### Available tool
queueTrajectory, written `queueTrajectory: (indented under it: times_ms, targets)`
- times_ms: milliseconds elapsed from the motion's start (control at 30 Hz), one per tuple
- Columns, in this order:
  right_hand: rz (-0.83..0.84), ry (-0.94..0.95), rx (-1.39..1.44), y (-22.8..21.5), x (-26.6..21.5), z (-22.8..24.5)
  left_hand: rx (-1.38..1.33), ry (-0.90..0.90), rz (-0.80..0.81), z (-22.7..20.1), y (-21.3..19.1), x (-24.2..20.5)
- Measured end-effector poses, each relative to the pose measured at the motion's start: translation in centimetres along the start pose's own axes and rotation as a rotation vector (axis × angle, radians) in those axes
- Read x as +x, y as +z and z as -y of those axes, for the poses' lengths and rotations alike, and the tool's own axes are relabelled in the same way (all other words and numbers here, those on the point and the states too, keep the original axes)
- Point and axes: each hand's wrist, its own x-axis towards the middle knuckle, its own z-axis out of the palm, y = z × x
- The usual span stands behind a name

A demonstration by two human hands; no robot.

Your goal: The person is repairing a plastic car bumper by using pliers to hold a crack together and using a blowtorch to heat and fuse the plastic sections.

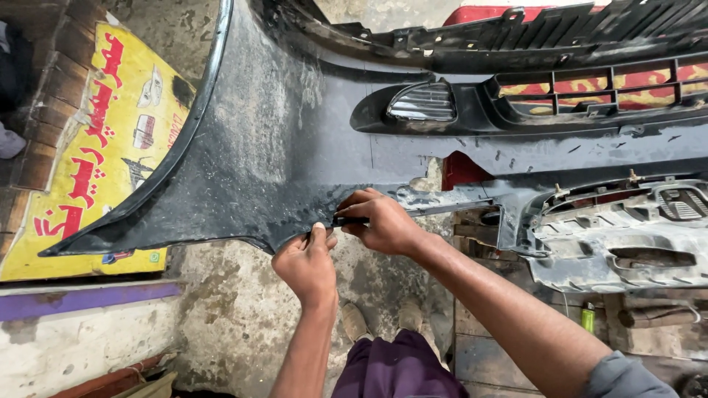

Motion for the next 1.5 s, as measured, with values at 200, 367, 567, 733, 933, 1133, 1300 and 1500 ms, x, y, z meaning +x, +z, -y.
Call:
queueTrajectory:
  times_ms: [200, 367, 567, 733, 933, 1133, 1300, 1500]
  targets:
    - [0.012, 0.042, 0.041, -0.4, 0.0, 0.7, 0.113, 0.068, -0.035, 0.9, 0.6, 0.7]
    - [0.019, 0.052, 0.011, -0.5, -0.6, 1.5, 0.094, 0.097, -0.038, 0.9, 0.4, 0.5]
    - [0.030, 0.033, -0.012, -0.9, -1.7, 2.4, 0.081, 0.096, -0.034, 2.1, 0.0, 0.9]
    - [0.004, 0.041, -0.139, -1.7, -4.0, 2.2, 0.085, 0.104, -0.015, 1.3, -0.2, 0.9]
    - [-0.265, 0.055, -0.343, -2.5, -9.8, 3.3, 0.113, 0.110, -0.001, 2.0, -0.4, 1.0]
    - [0.017, 0.500, -0.178, -2.6, -19.6, -0.9, 0.140, 0.110, -0.019, 0.9, -0.2, 0.7]
    - [0.193, 1.141, -0.455, -4.0, -26.8, -4.0, 0.112, 0.134, 0.042, 2.3, -0.8, 2.0]
    - [0.228, 1.316, -0.634, -4.0, -36.0, -8.6, 0.103, 0.171, 0.038, 2.4, -0.8, 1.9]
